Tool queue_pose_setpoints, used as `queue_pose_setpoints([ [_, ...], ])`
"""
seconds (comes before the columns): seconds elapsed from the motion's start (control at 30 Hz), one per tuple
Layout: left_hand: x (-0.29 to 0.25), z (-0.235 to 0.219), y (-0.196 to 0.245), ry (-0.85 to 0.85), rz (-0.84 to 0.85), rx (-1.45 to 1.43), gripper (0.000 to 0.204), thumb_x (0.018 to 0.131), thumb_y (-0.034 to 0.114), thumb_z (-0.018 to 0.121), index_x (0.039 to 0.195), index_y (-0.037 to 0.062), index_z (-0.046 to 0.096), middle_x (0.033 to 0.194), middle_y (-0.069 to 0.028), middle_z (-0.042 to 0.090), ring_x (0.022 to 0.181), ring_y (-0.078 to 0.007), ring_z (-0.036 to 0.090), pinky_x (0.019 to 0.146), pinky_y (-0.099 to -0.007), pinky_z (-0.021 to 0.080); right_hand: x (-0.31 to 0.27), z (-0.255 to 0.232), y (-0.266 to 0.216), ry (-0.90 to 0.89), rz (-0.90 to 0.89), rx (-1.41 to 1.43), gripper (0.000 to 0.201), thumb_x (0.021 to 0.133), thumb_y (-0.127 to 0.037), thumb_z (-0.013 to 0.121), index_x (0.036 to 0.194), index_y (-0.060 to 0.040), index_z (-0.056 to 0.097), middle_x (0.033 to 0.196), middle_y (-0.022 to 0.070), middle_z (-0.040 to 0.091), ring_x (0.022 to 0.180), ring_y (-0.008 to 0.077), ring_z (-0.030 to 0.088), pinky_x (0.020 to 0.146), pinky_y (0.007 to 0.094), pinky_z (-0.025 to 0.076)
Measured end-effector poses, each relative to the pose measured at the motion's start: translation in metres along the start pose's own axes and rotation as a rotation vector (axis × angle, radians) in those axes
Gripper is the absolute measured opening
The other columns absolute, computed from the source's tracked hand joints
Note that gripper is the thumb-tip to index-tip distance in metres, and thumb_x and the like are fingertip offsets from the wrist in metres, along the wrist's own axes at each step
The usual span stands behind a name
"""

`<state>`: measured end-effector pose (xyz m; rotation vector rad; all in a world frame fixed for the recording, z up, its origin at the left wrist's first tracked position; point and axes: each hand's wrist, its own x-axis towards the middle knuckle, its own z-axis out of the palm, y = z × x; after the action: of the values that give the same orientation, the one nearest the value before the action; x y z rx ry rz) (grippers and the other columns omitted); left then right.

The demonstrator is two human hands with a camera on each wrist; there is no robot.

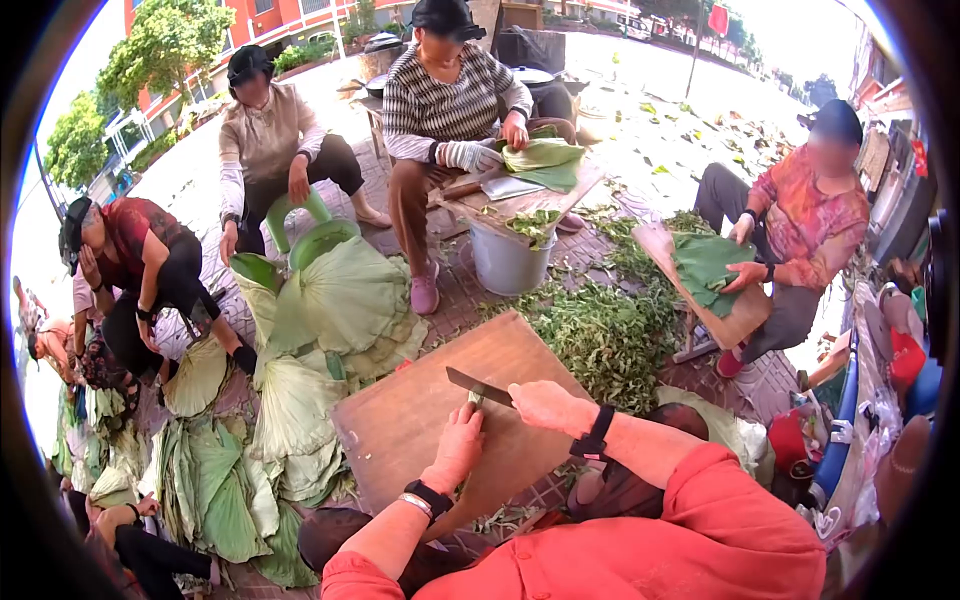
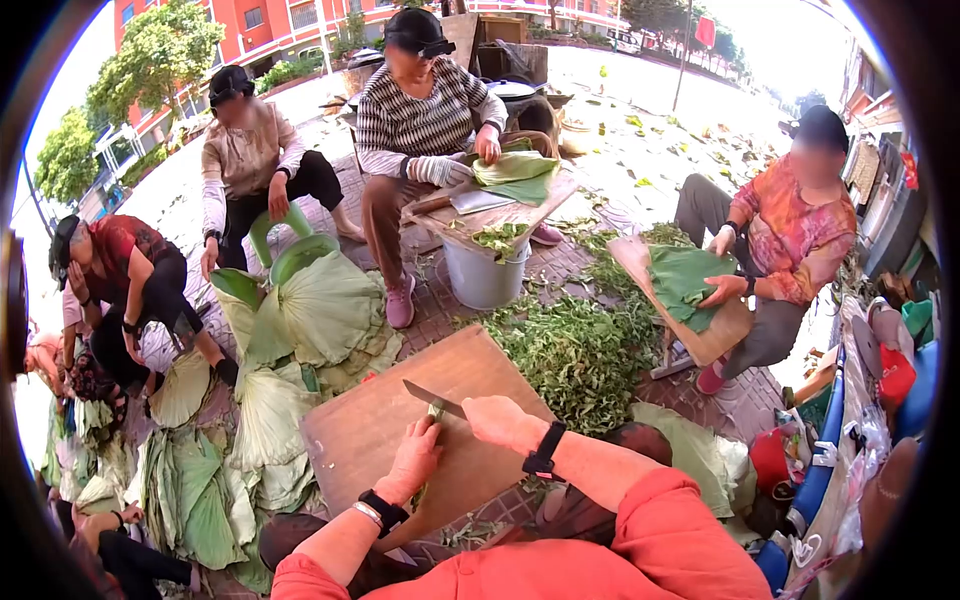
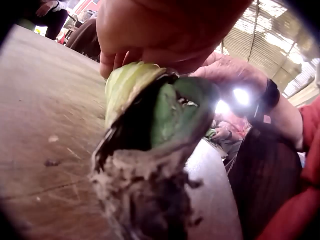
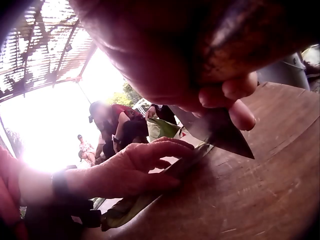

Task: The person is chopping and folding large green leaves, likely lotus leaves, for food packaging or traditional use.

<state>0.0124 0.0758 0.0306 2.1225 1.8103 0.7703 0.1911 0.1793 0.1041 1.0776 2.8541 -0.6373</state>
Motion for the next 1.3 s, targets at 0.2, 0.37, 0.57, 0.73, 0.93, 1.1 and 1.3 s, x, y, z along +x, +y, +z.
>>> queue_pose_setpoints([
  [0.2, 0.004, 0.000, -0.004, 0.026, -0.016, -0.027, 0.039, 0.071, -0.008, 0.051, 0.109, -0.0008, 0.054, 0.116, -0.0201, 0.052, 0.102, -0.0401, 0.049, 0.088, -0.0448, 0.045, 0.000, 0.002, 0.000, -0.007, 0.006, 0.015, 0.013, 0.083, -0.009, 0.049, 0.089, 0.0002, 0.055, 0.077, 0.0209, 0.065, 0.075, 0.0386, 0.064, 0.065, 0.0474, 0.050],
  [0.37, -0.008, 0.001, 0.004, 0.016, -0.055, 0.047, 0.044, 0.067, -0.008, 0.053, 0.111, -0.0018, 0.053, 0.118, -0.0196, 0.050, 0.104, -0.0375, 0.048, 0.092, -0.0421, 0.043, -0.005, 0.008, 0.003, 0.082, -0.093, -0.025, 0.009, 0.082, -0.009, 0.050, 0.084, -0.0007, 0.053, 0.070, 0.0207, 0.063, 0.070, 0.0387, 0.064, 0.061, 0.0485, 0.050],
  [0.57, -0.015, -0.005, -0.003, -0.074, 0.132, 0.252, 0.049, 0.074, -0.001, 0.052, 0.123, -0.0039, 0.050, 0.137, -0.0166, 0.041, 0.129, -0.0305, 0.038, 0.105, -0.0374, 0.035, -0.003, 0.010, 0.001, 0.069, -0.065, -0.080, 0.013, 0.088, -0.013, 0.048, 0.085, -0.0005, 0.050, 0.069, 0.0217, 0.061, 0.069, 0.0404, 0.061, 0.061, 0.0490, 0.048],
  [0.73, -0.015, -0.004, -0.013, -0.108, 0.134, 0.189, 0.049, 0.077, -0.001, 0.050, 0.125, -0.0043, 0.049, 0.137, -0.0162, 0.041, 0.129, -0.0305, 0.039, 0.104, -0.0354, 0.038, 0.000, 0.004, 0.006, 0.068, -0.069, -0.059, 0.017, 0.089, -0.017, 0.051, 0.086, -0.0004, 0.049, 0.069, 0.0222, 0.061, 0.070, 0.0419, 0.060, 0.062, 0.0502, 0.046],
  [0.93, -0.018, -0.010, -0.020, -0.126, 0.075, -0.009, 0.043, 0.082, -0.002, 0.049, 0.125, -0.0032, 0.049, 0.136, -0.0146, 0.042, 0.125, -0.0319, 0.042, 0.099, -0.0361, 0.043, -0.001, -0.012, -0.005, 0.140, -0.033, -0.085, 0.015, 0.091, -0.018, 0.051, 0.091, -0.0035, 0.048, 0.067, 0.0217, 0.060, 0.068, 0.0415, 0.060, 0.061, 0.0501, 0.046],
  [1.1, -0.018, -0.008, -0.022, -0.091, 0.089, -0.020, 0.040, 0.083, -0.001, 0.049, 0.124, -0.0034, 0.050, 0.136, -0.0151, 0.042, 0.124, -0.0326, 0.042, 0.099, -0.0371, 0.043, 0.003, -0.010, -0.005, 0.100, -0.020, -0.129, 0.015, 0.091, -0.019, 0.051, 0.092, -0.0043, 0.048, 0.066, 0.0205, 0.060, 0.068, 0.0408, 0.061, 0.061, 0.0492, 0.047],
  [1.3, -0.016, -0.012, -0.023, -0.130, 0.067, -0.030, 0.038, 0.085, 0.002, 0.048, 0.122, -0.0031, 0.052, 0.137, -0.0154, 0.043, 0.126, -0.0321, 0.042, 0.101, -0.0368, 0.041, 0.011, -0.002, -0.009, 0.046, -0.052, -0.162, 0.014, 0.091, -0.019, 0.050, 0.090, -0.0049, 0.048, 0.067, 0.0194, 0.061, 0.068, 0.0395, 0.062, 0.060, 0.0484, 0.048],
])
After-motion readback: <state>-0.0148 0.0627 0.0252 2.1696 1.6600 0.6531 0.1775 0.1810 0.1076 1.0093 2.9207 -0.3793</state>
